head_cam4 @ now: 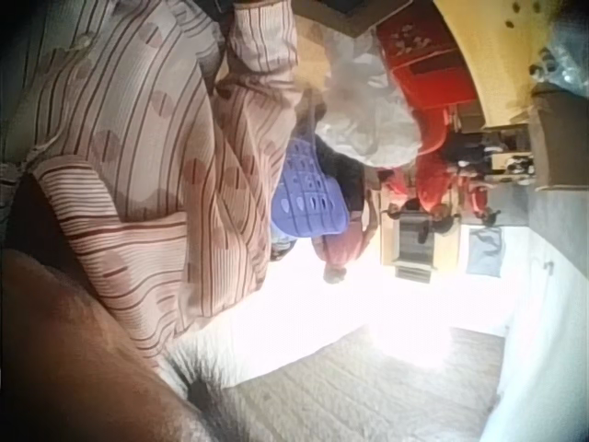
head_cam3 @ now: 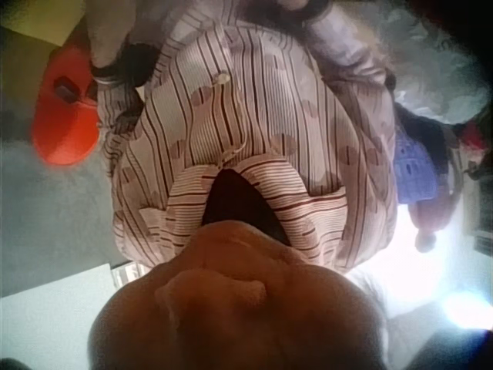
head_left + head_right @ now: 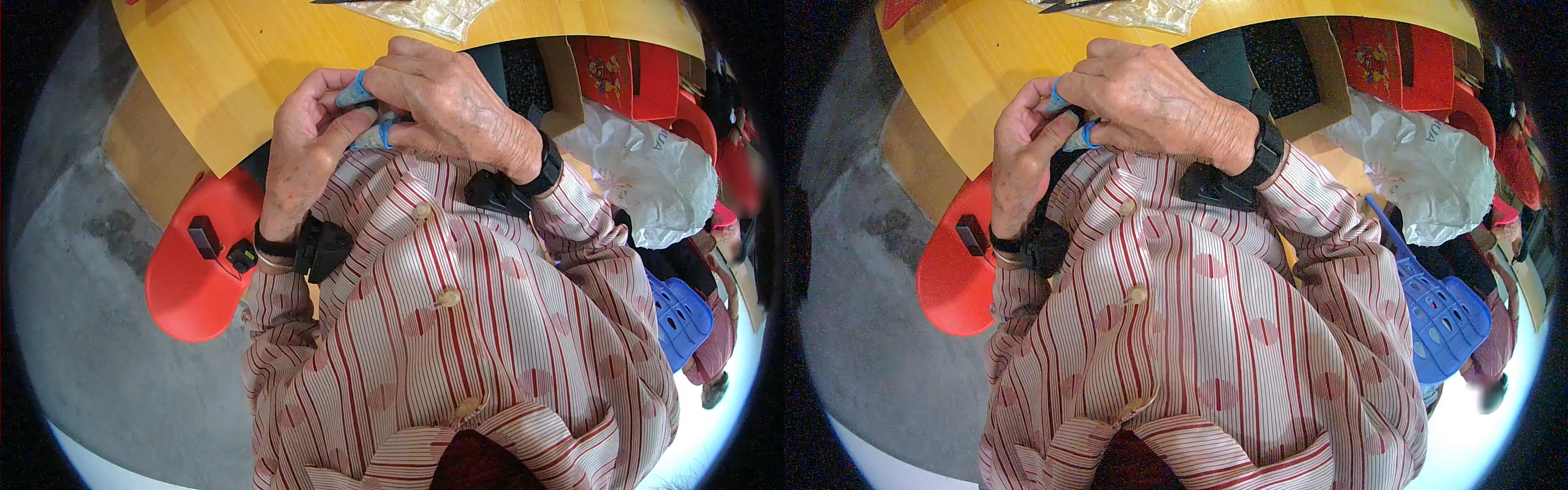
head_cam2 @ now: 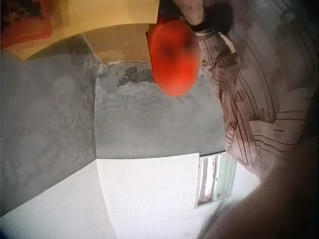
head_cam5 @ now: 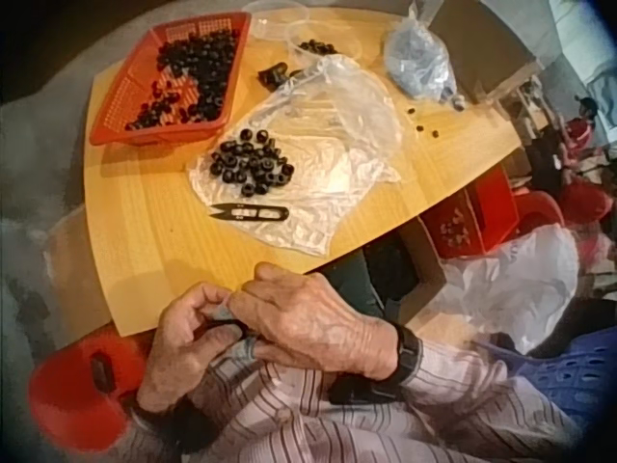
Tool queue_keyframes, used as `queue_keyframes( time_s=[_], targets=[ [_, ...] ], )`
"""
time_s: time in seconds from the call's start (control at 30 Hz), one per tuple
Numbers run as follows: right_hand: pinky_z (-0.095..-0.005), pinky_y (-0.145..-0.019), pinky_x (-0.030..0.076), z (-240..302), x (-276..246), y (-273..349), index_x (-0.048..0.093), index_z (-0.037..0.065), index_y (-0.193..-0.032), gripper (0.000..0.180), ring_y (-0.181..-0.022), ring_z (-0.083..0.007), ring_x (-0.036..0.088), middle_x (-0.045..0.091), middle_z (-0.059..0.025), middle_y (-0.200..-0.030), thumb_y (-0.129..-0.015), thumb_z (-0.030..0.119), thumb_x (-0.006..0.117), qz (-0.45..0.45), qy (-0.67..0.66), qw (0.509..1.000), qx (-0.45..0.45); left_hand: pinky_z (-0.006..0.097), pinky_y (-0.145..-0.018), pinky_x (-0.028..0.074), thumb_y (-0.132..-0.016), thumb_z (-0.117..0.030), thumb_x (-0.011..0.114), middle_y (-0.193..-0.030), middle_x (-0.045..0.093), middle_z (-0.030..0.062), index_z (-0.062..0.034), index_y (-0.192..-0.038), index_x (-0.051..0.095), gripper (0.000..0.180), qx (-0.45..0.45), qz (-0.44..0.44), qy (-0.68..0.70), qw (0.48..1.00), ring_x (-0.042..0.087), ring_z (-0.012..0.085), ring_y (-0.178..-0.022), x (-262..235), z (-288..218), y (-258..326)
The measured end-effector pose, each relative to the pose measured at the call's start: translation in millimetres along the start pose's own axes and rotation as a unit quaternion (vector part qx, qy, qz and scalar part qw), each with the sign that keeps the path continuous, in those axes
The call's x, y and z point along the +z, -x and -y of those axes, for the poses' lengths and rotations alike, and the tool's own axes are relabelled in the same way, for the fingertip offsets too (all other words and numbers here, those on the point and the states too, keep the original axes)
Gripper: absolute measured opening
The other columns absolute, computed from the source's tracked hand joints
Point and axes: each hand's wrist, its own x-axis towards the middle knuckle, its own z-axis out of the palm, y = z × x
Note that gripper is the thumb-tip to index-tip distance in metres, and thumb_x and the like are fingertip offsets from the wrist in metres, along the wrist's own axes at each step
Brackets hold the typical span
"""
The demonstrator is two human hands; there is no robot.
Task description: The person picks up small black plastic parts from a basket and assembles them by fitting pieces together by hand.
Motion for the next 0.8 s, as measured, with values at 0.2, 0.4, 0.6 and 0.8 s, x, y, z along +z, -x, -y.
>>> queue_keyframes(
  time_s=[0.2,0.4,0.6,0.8],
  targets=[
    [-0.0379,-0.067,0.049,0.2,0.8,-0.5,0.055,0.008,-0.092,0.036,-0.083,-0.0272,0.054,0.053,-0.0067,-0.078,-0.06,0.014,0.07,-0.03,0.043,0.998,-0.018,0.025,-0.082,0.048,-0.082,0.005,0.059,-0.1,0.06,0.0089,0.0046,-0.113,0.05,0.033,0.001,0.002,0.061,0.998,0.058,0.0126,-0.09,-2.4,2.0,0.2],
    [-0.0383,-0.069,0.048,-4.7,6.5,3.5,0.055,0.008,-0.093,0.034,-0.082,-0.0278,0.053,0.051,-0.0067,-0.08,-0.062,0.013,0.067,-0.045,-0.003,0.999,-0.01,0.029,-0.089,0.045,-0.084,-0.007,0.062,-0.107,0.058,0.009,0.0048,-0.118,0.046,0.04,-0.007,0.017,0.087,0.996,0.057,0.0159,-0.096,-7.4,6.4,2.0],
    [-0.0388,-0.071,0.047,0.0,5.9,5.5,0.055,0.005,-0.091,0.032,-0.082,-0.0294,0.052,0.052,-0.0087,-0.078,-0.062,0.01,0.066,-0.053,0.0,0.999,-0.011,0.029,-0.086,0.047,-0.085,-0.005,0.06,-0.102,0.059,0.0099,0.006,-0.118,0.048,0.038,-0.013,0.017,0.146,0.989,0.059,0.0163,-0.093,-4.9,8.2,2.4],
    [-0.0389,-0.072,0.046,-3.5,0.9,6.6,0.054,0.003,-0.089,0.03,-0.082,-0.0301,0.052,0.052,-0.0096,-0.077,-0.062,0.008,0.066,-0.018,-0.049,0.998,-0.025,0.028,-0.083,0.048,-0.084,-0.001,0.058,-0.094,0.061,0.0096,0.0063,-0.115,0.051,0.032,-0.024,0.016,0.162,0.986,0.06,0.0145,-0.087,-5.2,8.9,3.2]
  ],
)
